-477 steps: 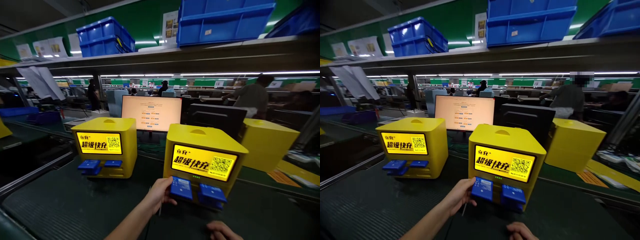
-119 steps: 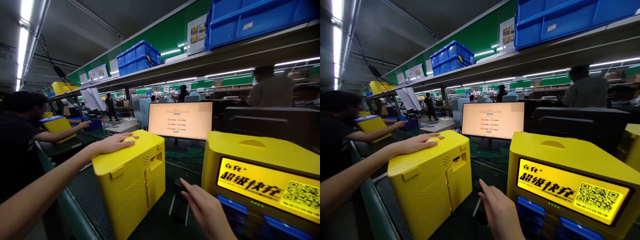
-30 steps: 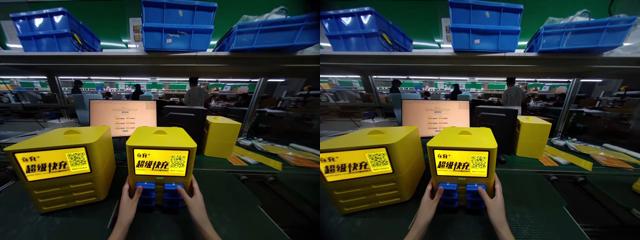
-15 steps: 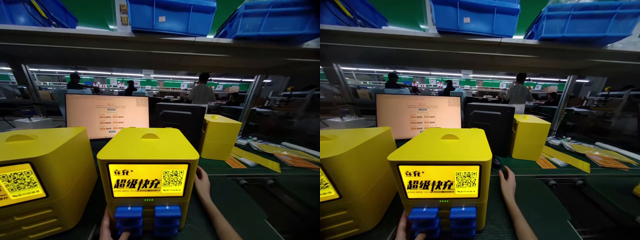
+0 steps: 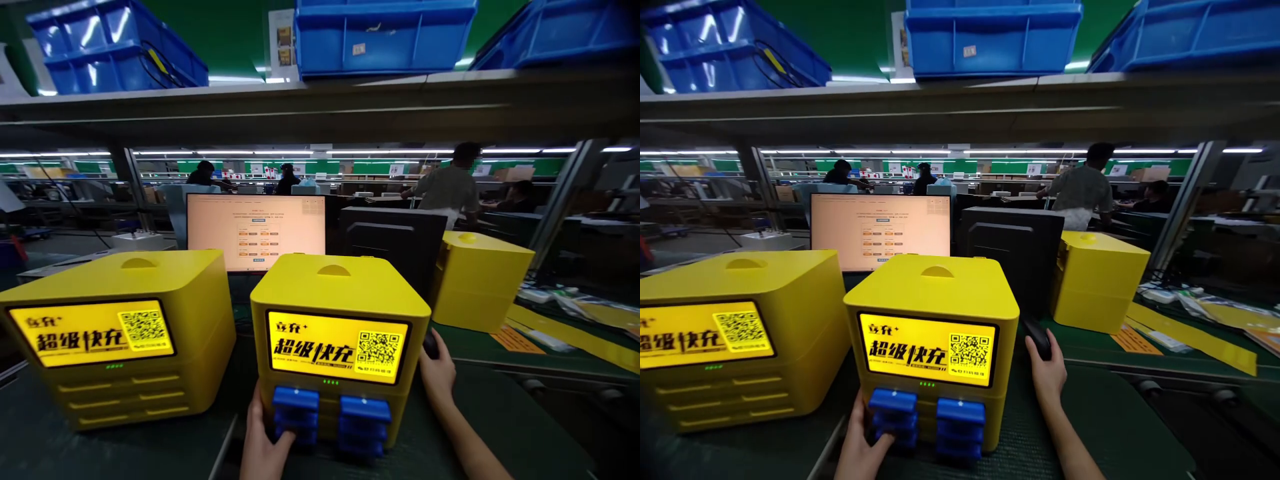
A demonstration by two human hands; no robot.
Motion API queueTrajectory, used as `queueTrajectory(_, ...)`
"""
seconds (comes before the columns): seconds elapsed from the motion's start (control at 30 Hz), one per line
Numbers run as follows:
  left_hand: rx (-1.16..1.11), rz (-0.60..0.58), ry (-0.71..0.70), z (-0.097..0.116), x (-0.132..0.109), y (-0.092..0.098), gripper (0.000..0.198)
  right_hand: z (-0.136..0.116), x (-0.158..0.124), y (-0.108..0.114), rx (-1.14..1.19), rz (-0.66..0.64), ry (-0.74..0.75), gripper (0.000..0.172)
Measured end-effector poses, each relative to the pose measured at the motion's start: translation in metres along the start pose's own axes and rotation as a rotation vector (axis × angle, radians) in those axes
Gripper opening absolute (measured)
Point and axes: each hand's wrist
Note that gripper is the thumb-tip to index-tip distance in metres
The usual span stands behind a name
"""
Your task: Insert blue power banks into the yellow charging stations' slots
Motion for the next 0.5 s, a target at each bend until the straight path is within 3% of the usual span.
queueTrajectory(0.17, -0.003, -0.048, -0.033, 0.013, -0.005, -0.003, 0.085, 0.005, -0.072, 0.050, -0.052, -0.213, -0.036, 0.074)
queueTrajectory(0.23, 0.017, -0.078, -0.052, 0.018, -0.006, -0.001, 0.083, 0.014, -0.088, 0.066, -0.193, -0.342, 0.005, 0.070)
queueTrajectory(0.3, 0.096, -0.161, -0.069, 0.027, -0.006, 0.014, 0.079, 0.023, -0.095, 0.076, -0.381, -0.431, 0.083, 0.069)
queueTrajectory(0.37, 0.207, -0.231, -0.106, 0.042, -0.008, 0.046, 0.072, 0.030, -0.094, 0.078, -0.527, -0.457, 0.206, 0.070)
queueTrajectory(0.4, 0.257, -0.205, -0.132, 0.051, -0.011, 0.068, 0.067, 0.032, -0.092, 0.078, -0.571, -0.466, 0.271, 0.068)
queueTrajectory(0.43, 0.284, -0.123, -0.168, 0.059, -0.016, 0.093, 0.062, 0.034, -0.090, 0.076, -0.593, -0.484, 0.334, 0.064)
queueTrajectory(0.5, 0.277, 0.219, -0.207, 0.074, -0.033, 0.144, 0.055, 0.037, -0.085, 0.072, -0.582, -0.538, 0.440, 0.056)
Point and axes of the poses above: each hand's wrist, its own x-axis towards the middle knuckle, its own y-axis out of the back of the hand, z = x × y, and after that the axes turned 3 degrees about -z, right-handed
